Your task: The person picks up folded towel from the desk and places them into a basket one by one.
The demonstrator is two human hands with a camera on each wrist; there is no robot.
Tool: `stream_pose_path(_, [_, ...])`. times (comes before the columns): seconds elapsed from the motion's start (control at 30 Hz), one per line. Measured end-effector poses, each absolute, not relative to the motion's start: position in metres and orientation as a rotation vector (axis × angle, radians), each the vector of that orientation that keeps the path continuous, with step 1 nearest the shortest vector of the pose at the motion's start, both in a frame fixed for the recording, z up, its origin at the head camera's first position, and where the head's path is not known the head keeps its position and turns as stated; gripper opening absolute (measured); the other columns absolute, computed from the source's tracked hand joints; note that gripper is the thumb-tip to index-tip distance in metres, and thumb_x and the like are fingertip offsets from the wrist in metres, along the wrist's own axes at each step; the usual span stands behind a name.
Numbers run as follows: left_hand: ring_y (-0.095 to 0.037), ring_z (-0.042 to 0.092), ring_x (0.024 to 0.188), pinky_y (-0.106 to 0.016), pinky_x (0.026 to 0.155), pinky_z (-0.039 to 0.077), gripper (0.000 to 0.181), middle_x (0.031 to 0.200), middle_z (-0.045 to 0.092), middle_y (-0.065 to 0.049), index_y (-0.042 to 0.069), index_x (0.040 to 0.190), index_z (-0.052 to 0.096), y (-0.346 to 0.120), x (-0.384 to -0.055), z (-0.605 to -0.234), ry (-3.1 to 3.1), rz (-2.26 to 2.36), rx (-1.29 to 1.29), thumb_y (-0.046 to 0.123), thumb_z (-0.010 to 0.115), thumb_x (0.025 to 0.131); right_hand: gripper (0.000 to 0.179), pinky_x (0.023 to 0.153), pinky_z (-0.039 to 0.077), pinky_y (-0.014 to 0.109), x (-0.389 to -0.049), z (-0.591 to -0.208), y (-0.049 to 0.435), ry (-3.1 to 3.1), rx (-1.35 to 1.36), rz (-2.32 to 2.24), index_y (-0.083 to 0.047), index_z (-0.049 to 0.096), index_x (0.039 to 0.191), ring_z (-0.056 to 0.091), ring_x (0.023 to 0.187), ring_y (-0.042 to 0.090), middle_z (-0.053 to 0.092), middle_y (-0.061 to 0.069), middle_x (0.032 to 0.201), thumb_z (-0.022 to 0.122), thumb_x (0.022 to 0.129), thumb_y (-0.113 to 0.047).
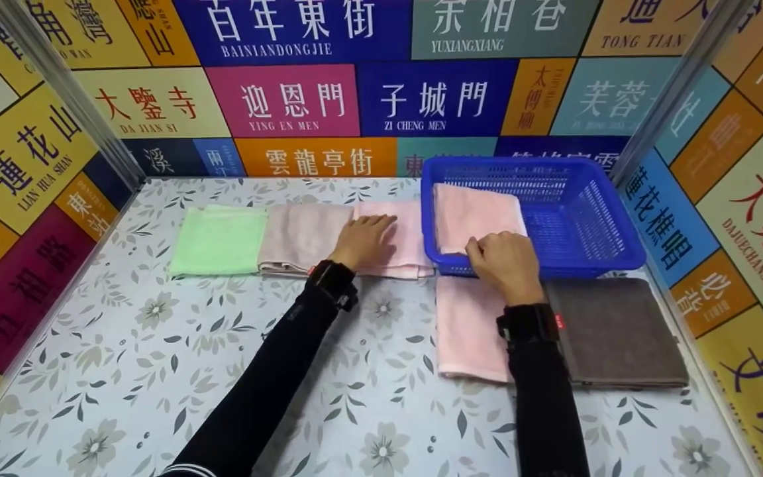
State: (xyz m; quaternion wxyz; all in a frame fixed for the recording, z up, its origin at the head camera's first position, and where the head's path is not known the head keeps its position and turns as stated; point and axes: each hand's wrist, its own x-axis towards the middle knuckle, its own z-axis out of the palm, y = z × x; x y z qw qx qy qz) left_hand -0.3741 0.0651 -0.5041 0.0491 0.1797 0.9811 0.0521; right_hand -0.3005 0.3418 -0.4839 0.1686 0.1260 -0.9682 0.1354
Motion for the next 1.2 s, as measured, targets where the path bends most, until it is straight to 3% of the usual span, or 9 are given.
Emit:
stream_pose_path(0.17, [-0.025,0.028,0.157,-0.051,0.129,0.020,0.061,0.171,0.027,0.003,0.029,0.164,0.029,0.057,-0.368,-0.512,2.908,0.044,0.577,0.051,0.042,0.108,0.058,0.064,0.047,0.057,-0.301,-0.485,0.339,-2.770,0.366,0.399,-0.010,0.054,0.050,0.064,0.065,0.041,0.062,0.013,0.058,0.048,0.105,-0.028])
stream_pose_path(0.33, [-0.025,0.030,0.156,-0.052,0.127,0.025,0.059,0.170,0.031,0.003,0.031,0.163,0.033,0.057,-0.363,-0.509,2.901,-0.020,0.624,0.052,0.039,0.108,0.058,0.062,0.045,0.055,-0.300,-0.484,0.338,-2.756,0.359,0.405,-0.013,0.049,0.048,0.060,0.060,0.037,0.055,0.008,0.053,0.049,0.104,-0.026])
stream_pose_path(0.53, [-0.025,0.040,0.149,-0.047,0.120,0.038,0.056,0.166,0.039,0.002,0.032,0.160,0.039,0.057,-0.360,-0.507,2.885,-0.029,0.684,0.050,0.046,0.107,0.058,0.057,0.040,0.047,-0.299,-0.482,0.339,-2.770,0.349,0.421,-0.016,0.044,0.047,0.051,0.052,0.027,0.043,0.001,0.049,0.050,0.104,-0.026])
stream_pose_path(0.8, [-0.025,0.049,0.138,-0.045,0.110,0.047,0.056,0.155,0.049,0.001,0.032,0.157,0.044,0.058,-0.351,-0.508,2.900,-0.112,0.742,0.052,0.050,0.105,0.058,0.060,0.043,0.050,-0.299,-0.480,0.340,-2.799,0.344,0.405,-0.015,0.048,0.048,0.053,0.054,0.028,0.047,0.003,0.050,0.049,0.105,-0.028])
stream_pose_path(1.2, [-0.023,0.051,0.134,-0.045,0.107,0.050,0.057,0.151,0.052,0.000,0.032,0.156,0.045,0.056,-0.326,-0.508,2.885,-0.167,0.842,0.055,0.049,0.104,0.056,0.064,0.045,0.055,-0.299,-0.479,0.343,-2.794,0.340,0.384,-0.013,0.049,0.049,0.060,0.062,0.037,0.056,0.008,0.055,0.049,0.104,-0.026])
